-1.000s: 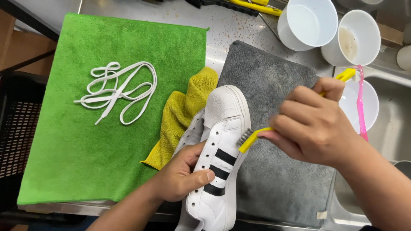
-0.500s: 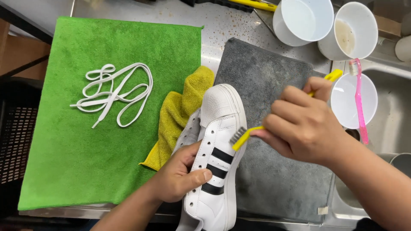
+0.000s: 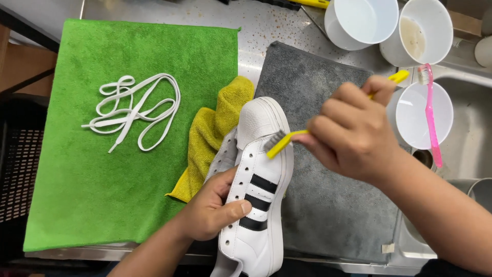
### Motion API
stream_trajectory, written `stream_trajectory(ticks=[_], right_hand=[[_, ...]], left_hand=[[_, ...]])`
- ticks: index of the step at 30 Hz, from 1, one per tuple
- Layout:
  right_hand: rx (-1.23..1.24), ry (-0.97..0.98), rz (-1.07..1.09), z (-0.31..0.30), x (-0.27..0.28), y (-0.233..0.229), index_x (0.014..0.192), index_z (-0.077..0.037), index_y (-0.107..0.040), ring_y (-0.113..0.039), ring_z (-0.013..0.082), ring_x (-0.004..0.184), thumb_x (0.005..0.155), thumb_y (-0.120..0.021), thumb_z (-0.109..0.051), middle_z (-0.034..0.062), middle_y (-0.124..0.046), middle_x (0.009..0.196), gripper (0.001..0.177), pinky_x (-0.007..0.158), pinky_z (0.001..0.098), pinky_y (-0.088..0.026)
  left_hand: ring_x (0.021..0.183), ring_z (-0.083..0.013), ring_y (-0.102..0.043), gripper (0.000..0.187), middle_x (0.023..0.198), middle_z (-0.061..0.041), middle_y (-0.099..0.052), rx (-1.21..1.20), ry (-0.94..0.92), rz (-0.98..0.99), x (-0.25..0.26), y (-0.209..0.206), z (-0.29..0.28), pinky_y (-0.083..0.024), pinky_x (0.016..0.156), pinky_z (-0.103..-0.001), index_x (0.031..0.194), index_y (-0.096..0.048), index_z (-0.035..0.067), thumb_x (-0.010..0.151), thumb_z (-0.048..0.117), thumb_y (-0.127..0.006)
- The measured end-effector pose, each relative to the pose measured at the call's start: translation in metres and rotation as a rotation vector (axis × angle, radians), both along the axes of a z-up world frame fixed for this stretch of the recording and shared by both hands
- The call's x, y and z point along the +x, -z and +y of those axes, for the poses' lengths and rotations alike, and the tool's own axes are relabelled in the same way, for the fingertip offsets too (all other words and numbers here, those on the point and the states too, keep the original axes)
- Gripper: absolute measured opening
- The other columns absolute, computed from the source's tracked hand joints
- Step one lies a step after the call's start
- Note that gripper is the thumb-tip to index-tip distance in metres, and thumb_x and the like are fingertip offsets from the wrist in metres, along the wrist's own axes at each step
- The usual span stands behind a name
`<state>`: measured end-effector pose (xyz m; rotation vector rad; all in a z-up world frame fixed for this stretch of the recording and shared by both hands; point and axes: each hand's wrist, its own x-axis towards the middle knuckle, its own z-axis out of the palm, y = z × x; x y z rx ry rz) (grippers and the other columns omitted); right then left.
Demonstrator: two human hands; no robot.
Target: The person scrubs a white sneaker with a yellow brush, repeatedly dipping the brush into a small white bowl of liquid and wiping the shoe with a yellow cloth. The person rotates the shoe to clean different areas including the toe box, side stripes, and upper panels.
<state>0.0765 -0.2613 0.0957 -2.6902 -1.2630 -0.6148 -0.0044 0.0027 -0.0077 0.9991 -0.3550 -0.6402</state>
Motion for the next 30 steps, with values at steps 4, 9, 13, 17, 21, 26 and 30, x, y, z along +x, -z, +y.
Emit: stream_trajectory(ticks=[4,9,13,17,21,26,30], right_hand=[[0.005,-0.142,0.201,0.008,-0.011,-0.006,0.067,-0.014,-0.04,-0.038,0.0225,0.062,0.104,-0.055,-0.035,-0.0009,-0.037,0.066,0.044,0.072,0.0427,-0.021],[0.031,-0.044,0.022,0.007,-0.002,0.004,0.068,-0.014,-0.049,-0.041,0.0221,0.067,0.105,-0.059,-0.041,-0.0007,-0.046,0.064,0.047,0.079,0.0417,-0.021],[-0.027,-0.155,0.166,0.01,-0.009,-0.014,0.067,-0.014,-0.041,-0.043,0.0219,0.063,0.104,-0.059,-0.035,-0.0011,-0.039,0.065,0.046,0.07,0.0416,-0.022],[0.036,-0.124,0.092,0.014,-0.006,-0.013,0.07,-0.013,-0.049,-0.047,0.0232,0.066,0.104,-0.06,-0.036,-0.0005,-0.048,0.067,0.043,0.077,0.043,-0.021],[-0.063,-0.206,0.156,0.004,-0.008,-0.013,0.067,-0.015,-0.041,-0.042,0.0223,0.062,0.105,-0.059,-0.036,-0.0004,-0.04,0.066,0.047,0.074,0.0409,-0.022],[-0.007,-0.167,0.105,0.015,-0.001,-0.019,0.069,-0.014,-0.049,-0.046,0.0225,0.065,0.105,-0.06,-0.037,-0.0011,-0.048,0.066,0.043,0.077,0.0422,-0.022],[-0.058,-0.181,0.102,0.007,-0.008,-0.008,0.067,-0.014,-0.04,-0.041,0.0223,0.061,0.106,-0.059,-0.037,-0.0002,-0.039,0.064,0.049,0.072,0.0413,-0.021]], left_hand=[[0.089,-0.0089,-0.061,0.048,0.102,0.0,-0.067,0.012,0.041,-0.002,0.006,-0.007,0.001,-0.053,0.078,-0.028,0.126,-0.058,0.003,0.094,0.039,-0.065],[0.088,-0.01,-0.059,0.037,0.099,0.0,-0.065,-0.014,0.007,0.007,0.0,0.001,0.0,-0.051,0.077,-0.028,0.115,-0.057,0.006,0.095,0.036,-0.064],[0.094,-0.0107,-0.059,0.049,0.107,-0.001,-0.064,0.022,0.03,-0.044,0.006,-0.008,0.001,-0.051,0.084,-0.028,0.125,-0.056,0.003,0.095,0.042,-0.062],[0.097,-0.0119,-0.06,0.049,0.109,-0.002,-0.065,-0.013,0.018,-0.014,0.002,-0.003,0.0,-0.051,0.086,-0.029,0.127,-0.056,0.002,0.095,0.038,-0.064],[0.097,-0.011,-0.059,0.057,0.112,-0.002,-0.064,-0.011,0.038,-0.013,0.006,-0.007,-0.001,-0.051,0.087,-0.028,0.135,-0.053,0.001,0.096,0.042,-0.063],[0.096,-0.0117,-0.061,0.045,0.108,-0.002,-0.066,-0.016,0.022,0.004,0.001,0.001,0.001,-0.052,0.084,-0.03,0.124,-0.056,0.003,0.095,0.037,-0.065],[0.099,-0.0112,-0.061,0.051,0.112,-0.002,-0.066,0.001,0.035,0.001,0.006,-0.006,0.002,-0.052,0.087,-0.028,0.128,-0.056,0.002,0.095,0.039,-0.065]])
